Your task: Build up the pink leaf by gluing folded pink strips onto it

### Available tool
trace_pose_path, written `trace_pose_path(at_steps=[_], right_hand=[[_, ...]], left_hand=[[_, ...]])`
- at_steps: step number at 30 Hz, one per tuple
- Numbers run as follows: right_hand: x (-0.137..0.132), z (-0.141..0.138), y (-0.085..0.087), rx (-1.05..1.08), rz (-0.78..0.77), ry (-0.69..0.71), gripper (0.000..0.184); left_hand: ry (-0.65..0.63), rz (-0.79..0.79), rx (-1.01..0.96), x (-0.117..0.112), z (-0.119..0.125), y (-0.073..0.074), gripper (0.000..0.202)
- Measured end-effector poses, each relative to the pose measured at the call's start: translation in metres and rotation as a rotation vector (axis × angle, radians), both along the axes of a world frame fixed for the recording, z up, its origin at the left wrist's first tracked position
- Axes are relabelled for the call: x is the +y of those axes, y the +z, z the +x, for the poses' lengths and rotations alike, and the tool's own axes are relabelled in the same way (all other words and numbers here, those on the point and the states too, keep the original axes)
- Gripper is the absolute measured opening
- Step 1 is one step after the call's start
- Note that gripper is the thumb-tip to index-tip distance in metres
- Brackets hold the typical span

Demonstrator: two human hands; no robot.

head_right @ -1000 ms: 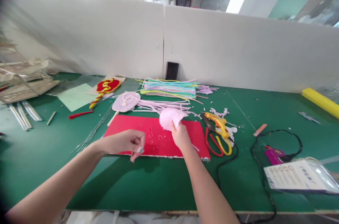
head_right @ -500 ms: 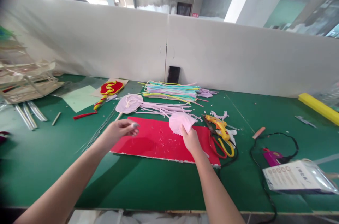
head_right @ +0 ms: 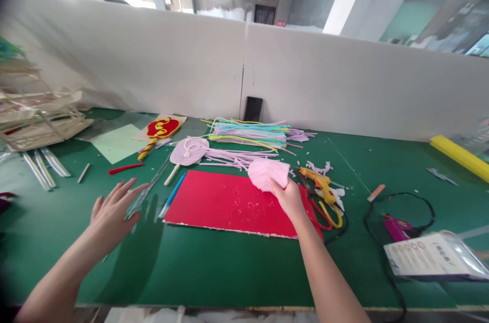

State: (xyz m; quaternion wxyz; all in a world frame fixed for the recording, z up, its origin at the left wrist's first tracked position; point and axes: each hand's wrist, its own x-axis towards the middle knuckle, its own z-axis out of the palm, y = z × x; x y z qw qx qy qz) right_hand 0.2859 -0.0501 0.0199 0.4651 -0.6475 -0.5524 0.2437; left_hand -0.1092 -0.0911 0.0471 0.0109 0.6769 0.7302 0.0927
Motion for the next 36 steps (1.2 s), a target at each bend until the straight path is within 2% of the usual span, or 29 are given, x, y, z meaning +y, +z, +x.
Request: trace_pose_path(at_steps=[4,8,12,14,18,20,22,26,29,33,36], right_hand=[[0.002,-0.002,0.025,-0.102,-0.003,0.064,0.044],[0.006,-0.001,0.039,-0.204,-0.009,0.083,0.041],[0.007,-0.004,0.057,-0.327,0.002,0.119,0.036],[0.006,-0.01,0.072,-0.298,0.02,0.207,0.036],[0.006,-0.024,0.093,-0.045,0.044,0.408,0.046],[0.011,-0.029,0.092,0.067,0.004,0.488,0.052],[0.019,-0.032,0.083,0.091,-0.081,0.55,0.053],[0.037,-0.036,0.053,-0.139,-0.211,0.603,0.045],[0.044,-0.038,0.041,-0.283,-0.217,0.62,0.041],[0.05,-0.042,0.045,-0.322,-0.193,0.671,0.041],[0.055,-0.045,0.056,-0.387,-0.243,0.735,0.043]], left_hand=[[0.029,0.084,-0.106,0.003,0.021,-0.006,0.031],[0.042,0.293,-0.037,0.005,0.021,-0.014,0.024],[0.081,0.262,0.049,0.005,0.018,-0.016,0.018],[0.129,0.253,0.039,0.004,0.017,-0.015,0.019],[0.166,0.254,0.003,0.002,0.015,-0.015,0.025],[0.143,0.252,0.013,0.001,0.014,-0.017,0.03],[0.109,0.27,0.012,0.0,0.014,-0.019,0.033],[0.152,0.346,0.002,0.001,0.015,-0.02,0.032],[0.213,0.303,0.011,0.003,0.014,-0.018,0.035],[0.242,0.253,-0.034,0.004,0.013,-0.018,0.023],[0.245,0.297,-0.071,0.003,0.018,-0.016,0.04]])
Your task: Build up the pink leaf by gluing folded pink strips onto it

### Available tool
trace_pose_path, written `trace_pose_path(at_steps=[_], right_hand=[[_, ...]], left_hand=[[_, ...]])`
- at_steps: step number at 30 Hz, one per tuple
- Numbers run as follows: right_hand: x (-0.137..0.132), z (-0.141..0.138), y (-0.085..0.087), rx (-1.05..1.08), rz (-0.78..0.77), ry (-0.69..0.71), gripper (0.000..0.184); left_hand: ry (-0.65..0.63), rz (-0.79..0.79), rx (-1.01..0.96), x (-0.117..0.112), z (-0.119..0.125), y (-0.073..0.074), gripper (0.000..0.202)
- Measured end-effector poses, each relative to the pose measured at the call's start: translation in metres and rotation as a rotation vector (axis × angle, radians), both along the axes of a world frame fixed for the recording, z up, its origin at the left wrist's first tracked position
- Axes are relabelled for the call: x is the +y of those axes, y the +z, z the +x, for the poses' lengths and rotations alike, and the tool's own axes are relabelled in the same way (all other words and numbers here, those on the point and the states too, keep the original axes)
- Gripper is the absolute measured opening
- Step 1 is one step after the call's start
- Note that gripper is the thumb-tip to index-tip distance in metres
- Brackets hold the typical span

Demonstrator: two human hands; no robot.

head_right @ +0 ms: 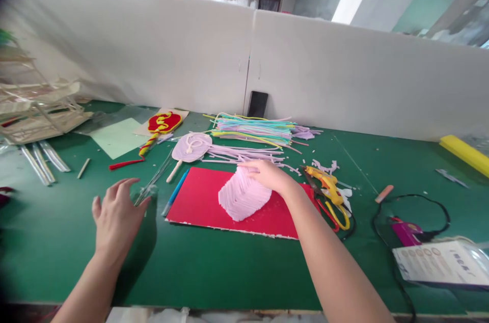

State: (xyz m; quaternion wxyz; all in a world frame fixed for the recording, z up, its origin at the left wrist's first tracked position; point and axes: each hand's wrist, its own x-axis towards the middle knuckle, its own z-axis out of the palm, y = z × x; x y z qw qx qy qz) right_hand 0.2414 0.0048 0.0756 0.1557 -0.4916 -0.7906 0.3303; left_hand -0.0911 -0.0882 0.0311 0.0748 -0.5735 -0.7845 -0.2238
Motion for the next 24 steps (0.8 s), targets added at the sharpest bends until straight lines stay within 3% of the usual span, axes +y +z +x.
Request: trace_pose_path(at_steps=[4,9,13,18,24], right_hand=[[0.01,-0.005,0.01,-0.09,-0.028,0.111,0.052],[0.015,-0.019,-0.001,-0.161,0.181,0.008,0.05],[0.005,-0.039,-0.011,-0.053,0.347,0.011,0.032],[-0.014,-0.061,-0.011,-0.003,0.344,0.024,0.024],[-0.034,-0.071,-0.008,0.019,0.321,0.043,0.025]], left_hand=[[-0.022,0.091,-0.12,0.002,0.011,0.005,0.059],[-0.062,0.088,-0.175,0.005,0.009,0.005,0.031],[-0.03,0.001,-0.09,0.003,-0.001,0.005,0.03],[0.012,-0.08,-0.278,0.003,-0.003,0.004,0.022],[0.021,-0.122,-0.303,0.002,-0.002,0.007,0.026]])
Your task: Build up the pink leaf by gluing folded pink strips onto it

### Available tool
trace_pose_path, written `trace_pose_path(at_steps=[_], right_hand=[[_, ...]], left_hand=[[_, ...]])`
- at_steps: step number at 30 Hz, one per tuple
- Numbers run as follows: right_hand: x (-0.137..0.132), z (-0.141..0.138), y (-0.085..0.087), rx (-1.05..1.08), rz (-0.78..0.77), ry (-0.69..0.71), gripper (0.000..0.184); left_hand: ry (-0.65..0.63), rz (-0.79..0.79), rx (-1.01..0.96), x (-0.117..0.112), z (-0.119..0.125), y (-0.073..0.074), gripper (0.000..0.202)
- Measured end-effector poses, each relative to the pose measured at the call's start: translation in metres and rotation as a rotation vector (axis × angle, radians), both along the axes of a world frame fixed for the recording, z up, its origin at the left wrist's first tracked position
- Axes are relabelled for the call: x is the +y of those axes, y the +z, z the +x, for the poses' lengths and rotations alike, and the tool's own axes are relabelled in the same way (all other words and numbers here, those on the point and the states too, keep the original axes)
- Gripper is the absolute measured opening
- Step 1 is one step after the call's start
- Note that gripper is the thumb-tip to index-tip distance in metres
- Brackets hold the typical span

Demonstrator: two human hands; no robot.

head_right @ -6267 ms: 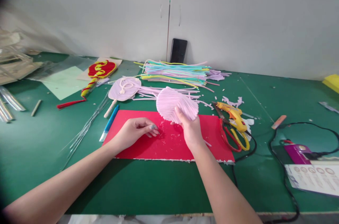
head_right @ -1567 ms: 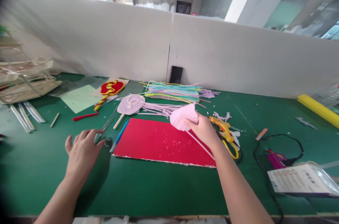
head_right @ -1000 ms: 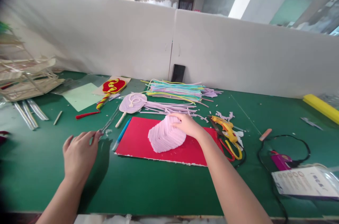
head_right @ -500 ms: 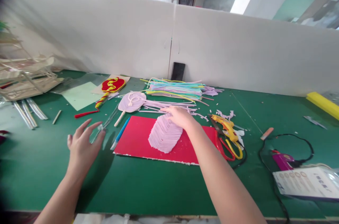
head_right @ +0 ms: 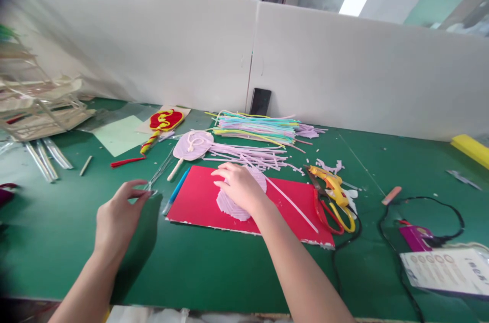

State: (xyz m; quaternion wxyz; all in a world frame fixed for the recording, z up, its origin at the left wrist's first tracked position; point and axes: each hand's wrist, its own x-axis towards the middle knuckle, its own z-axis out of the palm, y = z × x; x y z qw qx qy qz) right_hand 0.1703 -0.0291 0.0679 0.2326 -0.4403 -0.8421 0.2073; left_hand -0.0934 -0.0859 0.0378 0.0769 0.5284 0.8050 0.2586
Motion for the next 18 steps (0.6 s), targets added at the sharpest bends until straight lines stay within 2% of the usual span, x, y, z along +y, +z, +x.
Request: trace_pose_path(at_steps=[4,7,10,14,16,18], right_hand=[[-0.009,0.007,0.003,0.019,0.01,-0.019,0.026],[-0.011,0.025,0.001,0.059,0.021,-0.066,0.026],[-0.01,0.056,-0.007,0.07,0.024,-0.149,0.025],[-0.013,0.105,-0.022,-0.035,-0.002,-0.372,0.025],[-0.017,0.126,-0.027,-0.085,-0.045,-0.487,0.023],[-0.023,0.14,-0.029,-0.11,-0.083,-0.547,0.02]], left_hand=[[-0.044,0.057,0.013,0.0,0.0,-0.001,0.06],[-0.062,0.135,0.146,0.0,0.001,-0.004,0.072],[-0.027,0.198,0.265,-0.001,0.006,-0.003,0.062],[-0.011,0.242,0.27,-0.004,0.021,0.007,0.05],[-0.041,0.267,0.272,-0.005,0.032,0.013,0.047],[-0.151,0.266,0.252,-0.006,0.046,0.017,0.044]])
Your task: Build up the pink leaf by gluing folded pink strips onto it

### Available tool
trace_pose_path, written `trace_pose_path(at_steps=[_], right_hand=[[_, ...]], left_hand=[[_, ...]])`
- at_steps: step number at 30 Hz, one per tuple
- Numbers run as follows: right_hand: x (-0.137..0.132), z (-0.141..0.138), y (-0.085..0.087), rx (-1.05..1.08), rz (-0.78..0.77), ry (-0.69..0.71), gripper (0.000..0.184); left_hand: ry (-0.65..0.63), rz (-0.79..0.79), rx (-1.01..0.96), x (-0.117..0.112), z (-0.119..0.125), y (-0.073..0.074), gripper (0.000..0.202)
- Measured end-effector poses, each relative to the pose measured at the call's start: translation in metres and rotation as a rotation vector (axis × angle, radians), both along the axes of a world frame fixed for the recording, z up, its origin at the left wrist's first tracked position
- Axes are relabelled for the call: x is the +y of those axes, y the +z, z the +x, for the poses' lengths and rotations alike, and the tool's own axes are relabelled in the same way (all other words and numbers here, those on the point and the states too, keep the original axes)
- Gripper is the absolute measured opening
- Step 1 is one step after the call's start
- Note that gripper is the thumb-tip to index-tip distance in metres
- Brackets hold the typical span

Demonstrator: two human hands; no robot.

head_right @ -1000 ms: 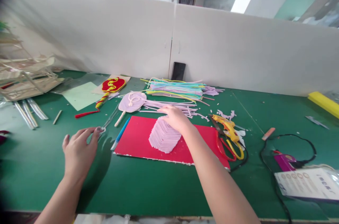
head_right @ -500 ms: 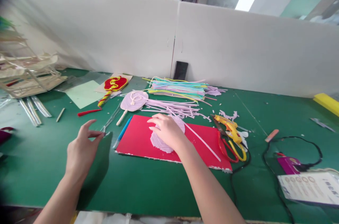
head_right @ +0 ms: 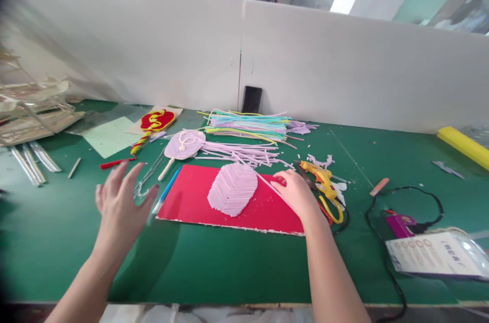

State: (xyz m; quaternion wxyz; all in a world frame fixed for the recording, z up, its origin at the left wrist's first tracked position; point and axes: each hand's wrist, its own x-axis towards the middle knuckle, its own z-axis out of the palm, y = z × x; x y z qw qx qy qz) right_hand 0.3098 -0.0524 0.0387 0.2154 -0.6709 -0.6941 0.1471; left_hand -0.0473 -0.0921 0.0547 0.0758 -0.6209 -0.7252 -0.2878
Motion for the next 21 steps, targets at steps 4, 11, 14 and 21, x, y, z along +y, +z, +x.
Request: trace_pose_path(at_steps=[4,11,14,21], right_hand=[[-0.011,0.005,-0.003,-0.003,-0.036,0.03,0.016],[-0.016,-0.006,-0.013,-0.116,0.028,0.016,0.007],[-0.013,0.001,-0.008,-0.096,0.089,-0.003,0.007],[0.003,0.013,0.021,-0.032,0.273,-0.098,0.013]], left_hand=[[-0.349,-0.144,-0.04,0.001,0.037,0.004,0.042],[-0.588,-0.446,0.086,0.019,0.089,-0.01,0.056],[-0.575,-0.369,0.136,0.028,0.095,-0.026,0.056],[-0.613,-0.365,0.114,0.032,0.097,-0.041,0.05]])
